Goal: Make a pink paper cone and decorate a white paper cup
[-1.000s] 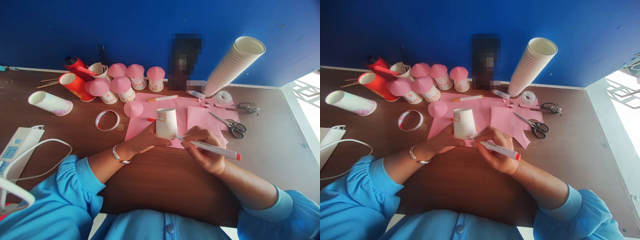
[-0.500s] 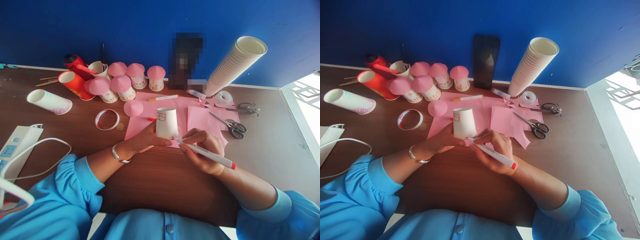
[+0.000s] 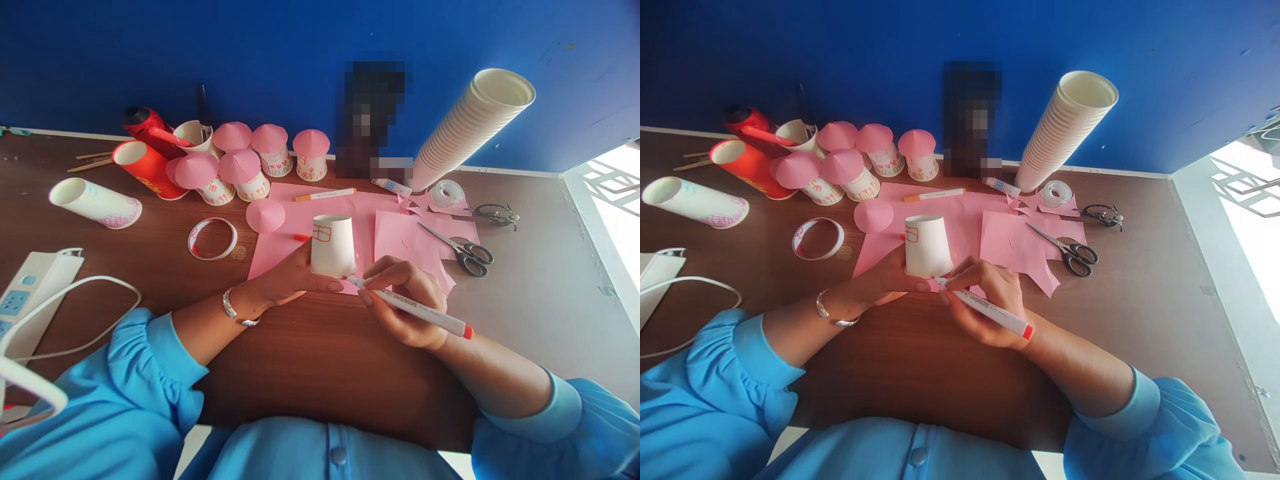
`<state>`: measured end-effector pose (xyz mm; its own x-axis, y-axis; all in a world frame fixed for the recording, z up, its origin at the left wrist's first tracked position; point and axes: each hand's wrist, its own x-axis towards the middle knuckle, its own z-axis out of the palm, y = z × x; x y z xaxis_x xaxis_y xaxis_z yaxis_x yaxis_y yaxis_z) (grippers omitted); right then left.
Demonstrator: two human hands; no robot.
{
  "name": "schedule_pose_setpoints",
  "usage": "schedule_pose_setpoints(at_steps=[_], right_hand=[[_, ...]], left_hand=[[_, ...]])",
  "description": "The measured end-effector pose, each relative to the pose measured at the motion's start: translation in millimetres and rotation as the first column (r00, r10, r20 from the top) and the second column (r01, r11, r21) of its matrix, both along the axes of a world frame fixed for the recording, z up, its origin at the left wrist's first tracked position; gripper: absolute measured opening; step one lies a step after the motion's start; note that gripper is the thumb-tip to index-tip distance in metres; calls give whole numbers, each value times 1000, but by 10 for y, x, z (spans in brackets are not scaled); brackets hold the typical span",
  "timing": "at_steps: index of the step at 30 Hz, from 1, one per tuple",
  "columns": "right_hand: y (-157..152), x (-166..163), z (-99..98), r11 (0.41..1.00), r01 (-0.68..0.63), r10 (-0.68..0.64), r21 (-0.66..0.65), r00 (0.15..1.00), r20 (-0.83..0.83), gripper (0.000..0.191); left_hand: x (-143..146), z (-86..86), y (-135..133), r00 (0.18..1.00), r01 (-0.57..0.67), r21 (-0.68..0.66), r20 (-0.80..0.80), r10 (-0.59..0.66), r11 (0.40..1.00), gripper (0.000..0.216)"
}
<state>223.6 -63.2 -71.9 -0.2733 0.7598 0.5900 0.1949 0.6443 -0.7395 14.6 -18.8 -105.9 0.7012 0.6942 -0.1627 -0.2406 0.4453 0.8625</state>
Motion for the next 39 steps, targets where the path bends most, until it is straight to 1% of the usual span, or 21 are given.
schedule_pose_setpoints(at_steps=[10,20,26,31,36,39], right_hand=[[13,-13,-30,1000,-7,7,18,999,-40,18],[1,-1,-31,1000,17,-17,12,1000,-11,17],[-3,-1,-31,1000,18,-18,-3,1000,3,18],[0,2,-31,1000,3,-3,8,1000,7,19],[-1,-1,-28,1000,12,-12,-7,1000,0,17],[-2,-3,-26,1000,20,-20,-10,1000,7,16]], left_hand=[[-12,2,-1,1000,3,7,-3,-3,1000,39],[-4,2,-2,1000,-3,-19,-8,3,1000,44],[-2,-11,-6,1000,-9,-19,-7,9,1000,45],[0,-9,-5,1000,-20,-27,0,20,999,44],[1,-16,-5,1000,-16,-15,-3,16,1000,41],[-2,-23,-8,1000,-16,-13,-2,16,1000,43]])
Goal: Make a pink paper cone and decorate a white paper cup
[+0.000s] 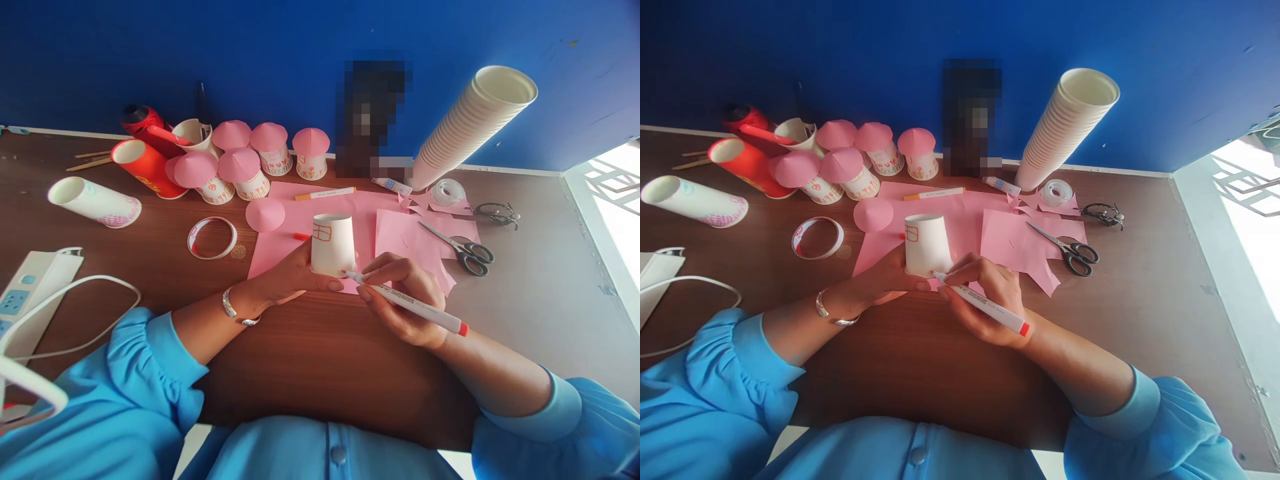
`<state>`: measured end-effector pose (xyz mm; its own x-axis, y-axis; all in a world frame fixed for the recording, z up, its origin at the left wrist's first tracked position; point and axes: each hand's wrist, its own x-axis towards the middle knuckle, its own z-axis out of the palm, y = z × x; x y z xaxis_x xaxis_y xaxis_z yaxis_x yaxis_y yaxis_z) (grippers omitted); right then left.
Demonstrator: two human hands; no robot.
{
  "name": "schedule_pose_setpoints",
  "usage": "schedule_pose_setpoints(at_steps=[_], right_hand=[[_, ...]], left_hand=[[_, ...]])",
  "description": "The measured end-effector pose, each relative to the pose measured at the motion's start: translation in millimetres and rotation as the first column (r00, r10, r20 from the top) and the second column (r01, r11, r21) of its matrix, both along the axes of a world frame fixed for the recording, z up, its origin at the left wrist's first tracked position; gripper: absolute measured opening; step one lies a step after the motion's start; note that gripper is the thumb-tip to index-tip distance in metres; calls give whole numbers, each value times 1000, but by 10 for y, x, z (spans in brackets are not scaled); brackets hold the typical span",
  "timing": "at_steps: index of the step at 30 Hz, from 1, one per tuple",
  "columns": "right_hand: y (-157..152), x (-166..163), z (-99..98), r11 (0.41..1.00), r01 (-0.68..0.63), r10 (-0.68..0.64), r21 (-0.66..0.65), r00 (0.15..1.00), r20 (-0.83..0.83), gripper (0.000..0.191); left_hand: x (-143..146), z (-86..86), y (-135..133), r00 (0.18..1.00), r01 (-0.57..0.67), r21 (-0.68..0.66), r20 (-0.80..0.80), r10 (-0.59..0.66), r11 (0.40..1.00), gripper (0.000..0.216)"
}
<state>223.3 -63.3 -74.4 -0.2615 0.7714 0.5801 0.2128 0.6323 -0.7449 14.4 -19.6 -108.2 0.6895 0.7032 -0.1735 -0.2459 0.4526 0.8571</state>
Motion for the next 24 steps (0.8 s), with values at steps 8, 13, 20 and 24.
schedule_pose_setpoints(at_steps=[8,13,20,24], right_hand=[[1,12,-4,1000,-12,12,16,1000,13,17],[10,1,13,1000,-15,14,11,1000,6,17],[0,-5,-3,999,32,-33,13,998,47,17],[-1,-1,-17,999,31,-32,18,997,64,17]], left_hand=[[13,-4,-6,999,-30,-2,-22,30,1000,46],[25,24,-5,999,-40,-1,-15,40,999,46],[9,-22,3,1000,-12,-33,-20,11,999,52],[5,-34,2,1000,-14,-59,-26,13,998,58]])
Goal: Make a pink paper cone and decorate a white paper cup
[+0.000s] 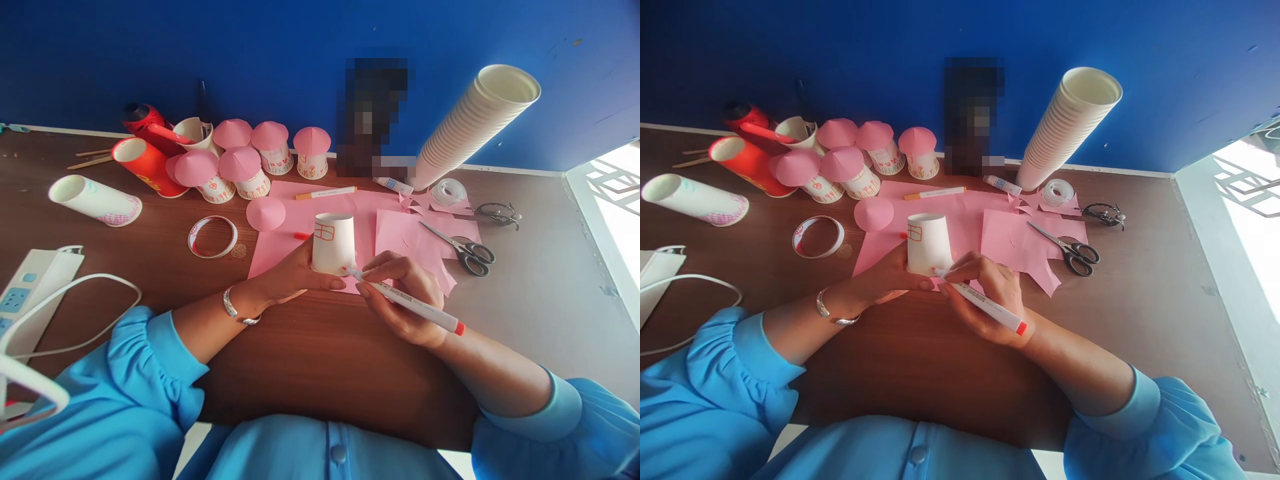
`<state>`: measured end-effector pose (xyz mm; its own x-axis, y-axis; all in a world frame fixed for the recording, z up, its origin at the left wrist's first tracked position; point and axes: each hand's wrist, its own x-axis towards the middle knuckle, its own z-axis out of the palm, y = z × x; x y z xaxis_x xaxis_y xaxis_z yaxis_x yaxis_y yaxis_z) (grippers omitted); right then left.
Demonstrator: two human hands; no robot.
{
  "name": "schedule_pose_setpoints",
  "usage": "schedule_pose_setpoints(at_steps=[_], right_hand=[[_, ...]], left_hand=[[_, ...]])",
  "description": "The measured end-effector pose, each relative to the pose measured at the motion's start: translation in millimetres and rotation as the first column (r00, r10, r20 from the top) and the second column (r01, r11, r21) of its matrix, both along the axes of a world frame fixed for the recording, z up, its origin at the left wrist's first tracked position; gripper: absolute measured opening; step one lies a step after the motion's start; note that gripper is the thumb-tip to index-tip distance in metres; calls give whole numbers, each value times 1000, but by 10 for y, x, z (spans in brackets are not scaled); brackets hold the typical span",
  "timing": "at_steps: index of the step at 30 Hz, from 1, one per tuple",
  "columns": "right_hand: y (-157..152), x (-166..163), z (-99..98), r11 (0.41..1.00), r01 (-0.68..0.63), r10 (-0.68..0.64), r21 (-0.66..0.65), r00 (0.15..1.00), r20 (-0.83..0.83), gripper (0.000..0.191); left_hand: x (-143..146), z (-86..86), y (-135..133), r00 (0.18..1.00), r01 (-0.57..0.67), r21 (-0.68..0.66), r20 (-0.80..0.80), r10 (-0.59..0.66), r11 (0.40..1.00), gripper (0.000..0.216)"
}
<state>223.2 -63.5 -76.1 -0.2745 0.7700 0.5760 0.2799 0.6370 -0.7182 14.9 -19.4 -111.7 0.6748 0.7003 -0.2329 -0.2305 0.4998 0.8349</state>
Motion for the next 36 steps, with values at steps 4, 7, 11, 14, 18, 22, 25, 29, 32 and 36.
schedule_pose_setpoints(at_steps=[4,7,11,14,18,22,25,29,32,36], right_hand=[[1,2,0,1000,-5,5,1,1000,6,17],[1,3,1,1000,-2,2,2,1000,2,17],[0,6,-6,1000,-3,3,-3,1000,2,17],[-2,8,-13,1000,2,-2,-14,1000,6,16],[1,6,-19,1000,-2,2,-1,1000,-2,16],[6,-1,-25,1000,-6,6,-5,1000,0,17],[2,-2,-32,1000,8,-8,-15,1000,13,17],[-5,1,-33,999,29,-28,-16,999,39,17],[-5,1,-20,999,27,-26,-36,998,50,17],[-2,1,6,999,12,-9,-40,998,59,18]], left_hand=[[2,19,-4,1000,2,14,-7,-2,1000,54],[5,30,-4,1000,1,25,2,-1,1000,52],[7,35,-2,1000,2,14,4,-2,1000,53],[5,34,-2,1000,0,3,4,0,1000,53],[1,27,-1,1000,0,10,2,0,1000,53],[4,18,0,1000,9,32,13,-10,999,50],[4,12,1,1000,16,22,25,-16,1000,51],[2,8,3,999,22,23,27,-22,999,50],[2,4,2,1000,13,32,17,-14,999,52],[6,-9,-1,1000,3,31,18,-3,1000,54]])
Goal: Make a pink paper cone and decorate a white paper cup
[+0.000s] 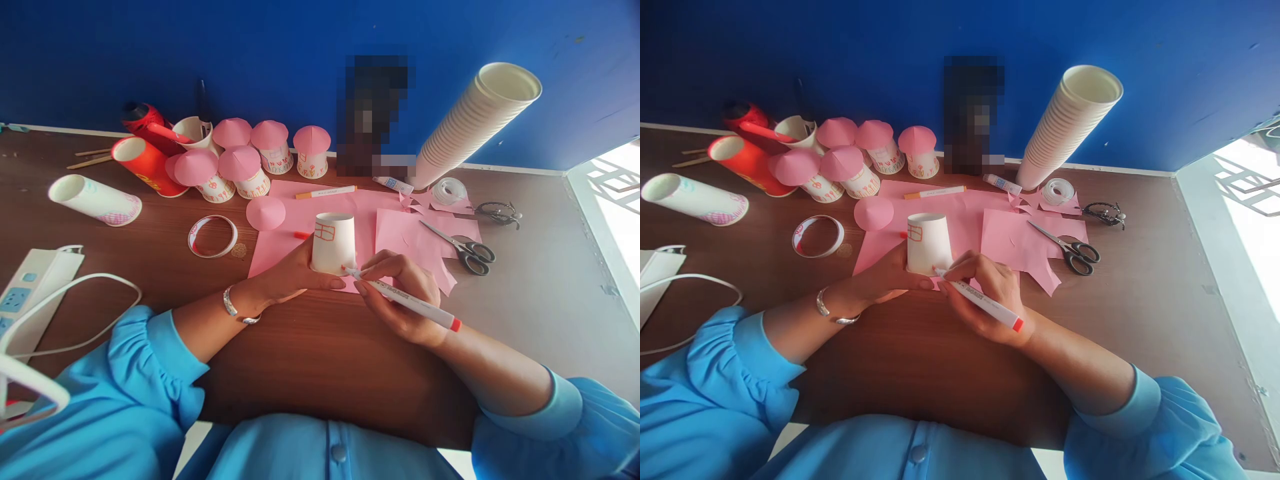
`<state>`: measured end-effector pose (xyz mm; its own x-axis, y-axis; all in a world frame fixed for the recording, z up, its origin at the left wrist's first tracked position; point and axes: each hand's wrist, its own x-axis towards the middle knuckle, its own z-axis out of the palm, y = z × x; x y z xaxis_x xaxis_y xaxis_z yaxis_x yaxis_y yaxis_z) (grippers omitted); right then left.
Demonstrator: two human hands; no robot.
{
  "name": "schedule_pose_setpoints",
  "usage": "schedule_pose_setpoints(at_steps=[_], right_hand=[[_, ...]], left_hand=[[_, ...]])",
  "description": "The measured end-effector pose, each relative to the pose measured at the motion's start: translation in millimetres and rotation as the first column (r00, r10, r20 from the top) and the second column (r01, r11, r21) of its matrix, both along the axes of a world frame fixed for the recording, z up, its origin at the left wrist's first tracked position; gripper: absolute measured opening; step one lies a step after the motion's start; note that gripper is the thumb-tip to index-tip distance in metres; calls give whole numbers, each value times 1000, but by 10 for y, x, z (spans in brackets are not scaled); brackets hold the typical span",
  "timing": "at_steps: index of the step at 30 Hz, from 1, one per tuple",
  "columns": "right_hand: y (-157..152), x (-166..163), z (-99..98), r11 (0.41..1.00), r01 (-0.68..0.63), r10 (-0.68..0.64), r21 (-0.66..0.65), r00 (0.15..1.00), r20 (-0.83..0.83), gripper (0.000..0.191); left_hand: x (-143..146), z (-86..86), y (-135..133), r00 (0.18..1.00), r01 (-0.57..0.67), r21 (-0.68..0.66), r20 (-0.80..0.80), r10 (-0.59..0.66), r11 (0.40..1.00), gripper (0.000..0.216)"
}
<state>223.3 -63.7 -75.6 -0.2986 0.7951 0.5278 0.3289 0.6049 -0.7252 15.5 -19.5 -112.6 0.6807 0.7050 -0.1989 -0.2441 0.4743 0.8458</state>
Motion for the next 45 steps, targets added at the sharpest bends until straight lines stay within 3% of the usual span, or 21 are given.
schedule_pose_setpoints(at_steps=[16,24,33,41,45], right_hand=[[1,14,44,997,-60,58,-41,997,-47,15],[12,43,46,999,34,-33,3,985,-169,17],[37,67,16,992,-103,80,-74,961,-266,12],[-18,15,-32,974,-180,142,-134,956,-256,7],[-26,5,-23,975,-178,143,-135,961,-236,8]], left_hand=[[2,36,9,1000,11,60,22,-12,998,45],[-55,-25,26,999,-12,-3,35,12,1000,51],[-42,48,16,990,14,2,141,-14,1000,50],[-36,59,3,994,84,56,69,-87,995,49],[-13,87,-8,998,56,46,-24,-55,997,52]])
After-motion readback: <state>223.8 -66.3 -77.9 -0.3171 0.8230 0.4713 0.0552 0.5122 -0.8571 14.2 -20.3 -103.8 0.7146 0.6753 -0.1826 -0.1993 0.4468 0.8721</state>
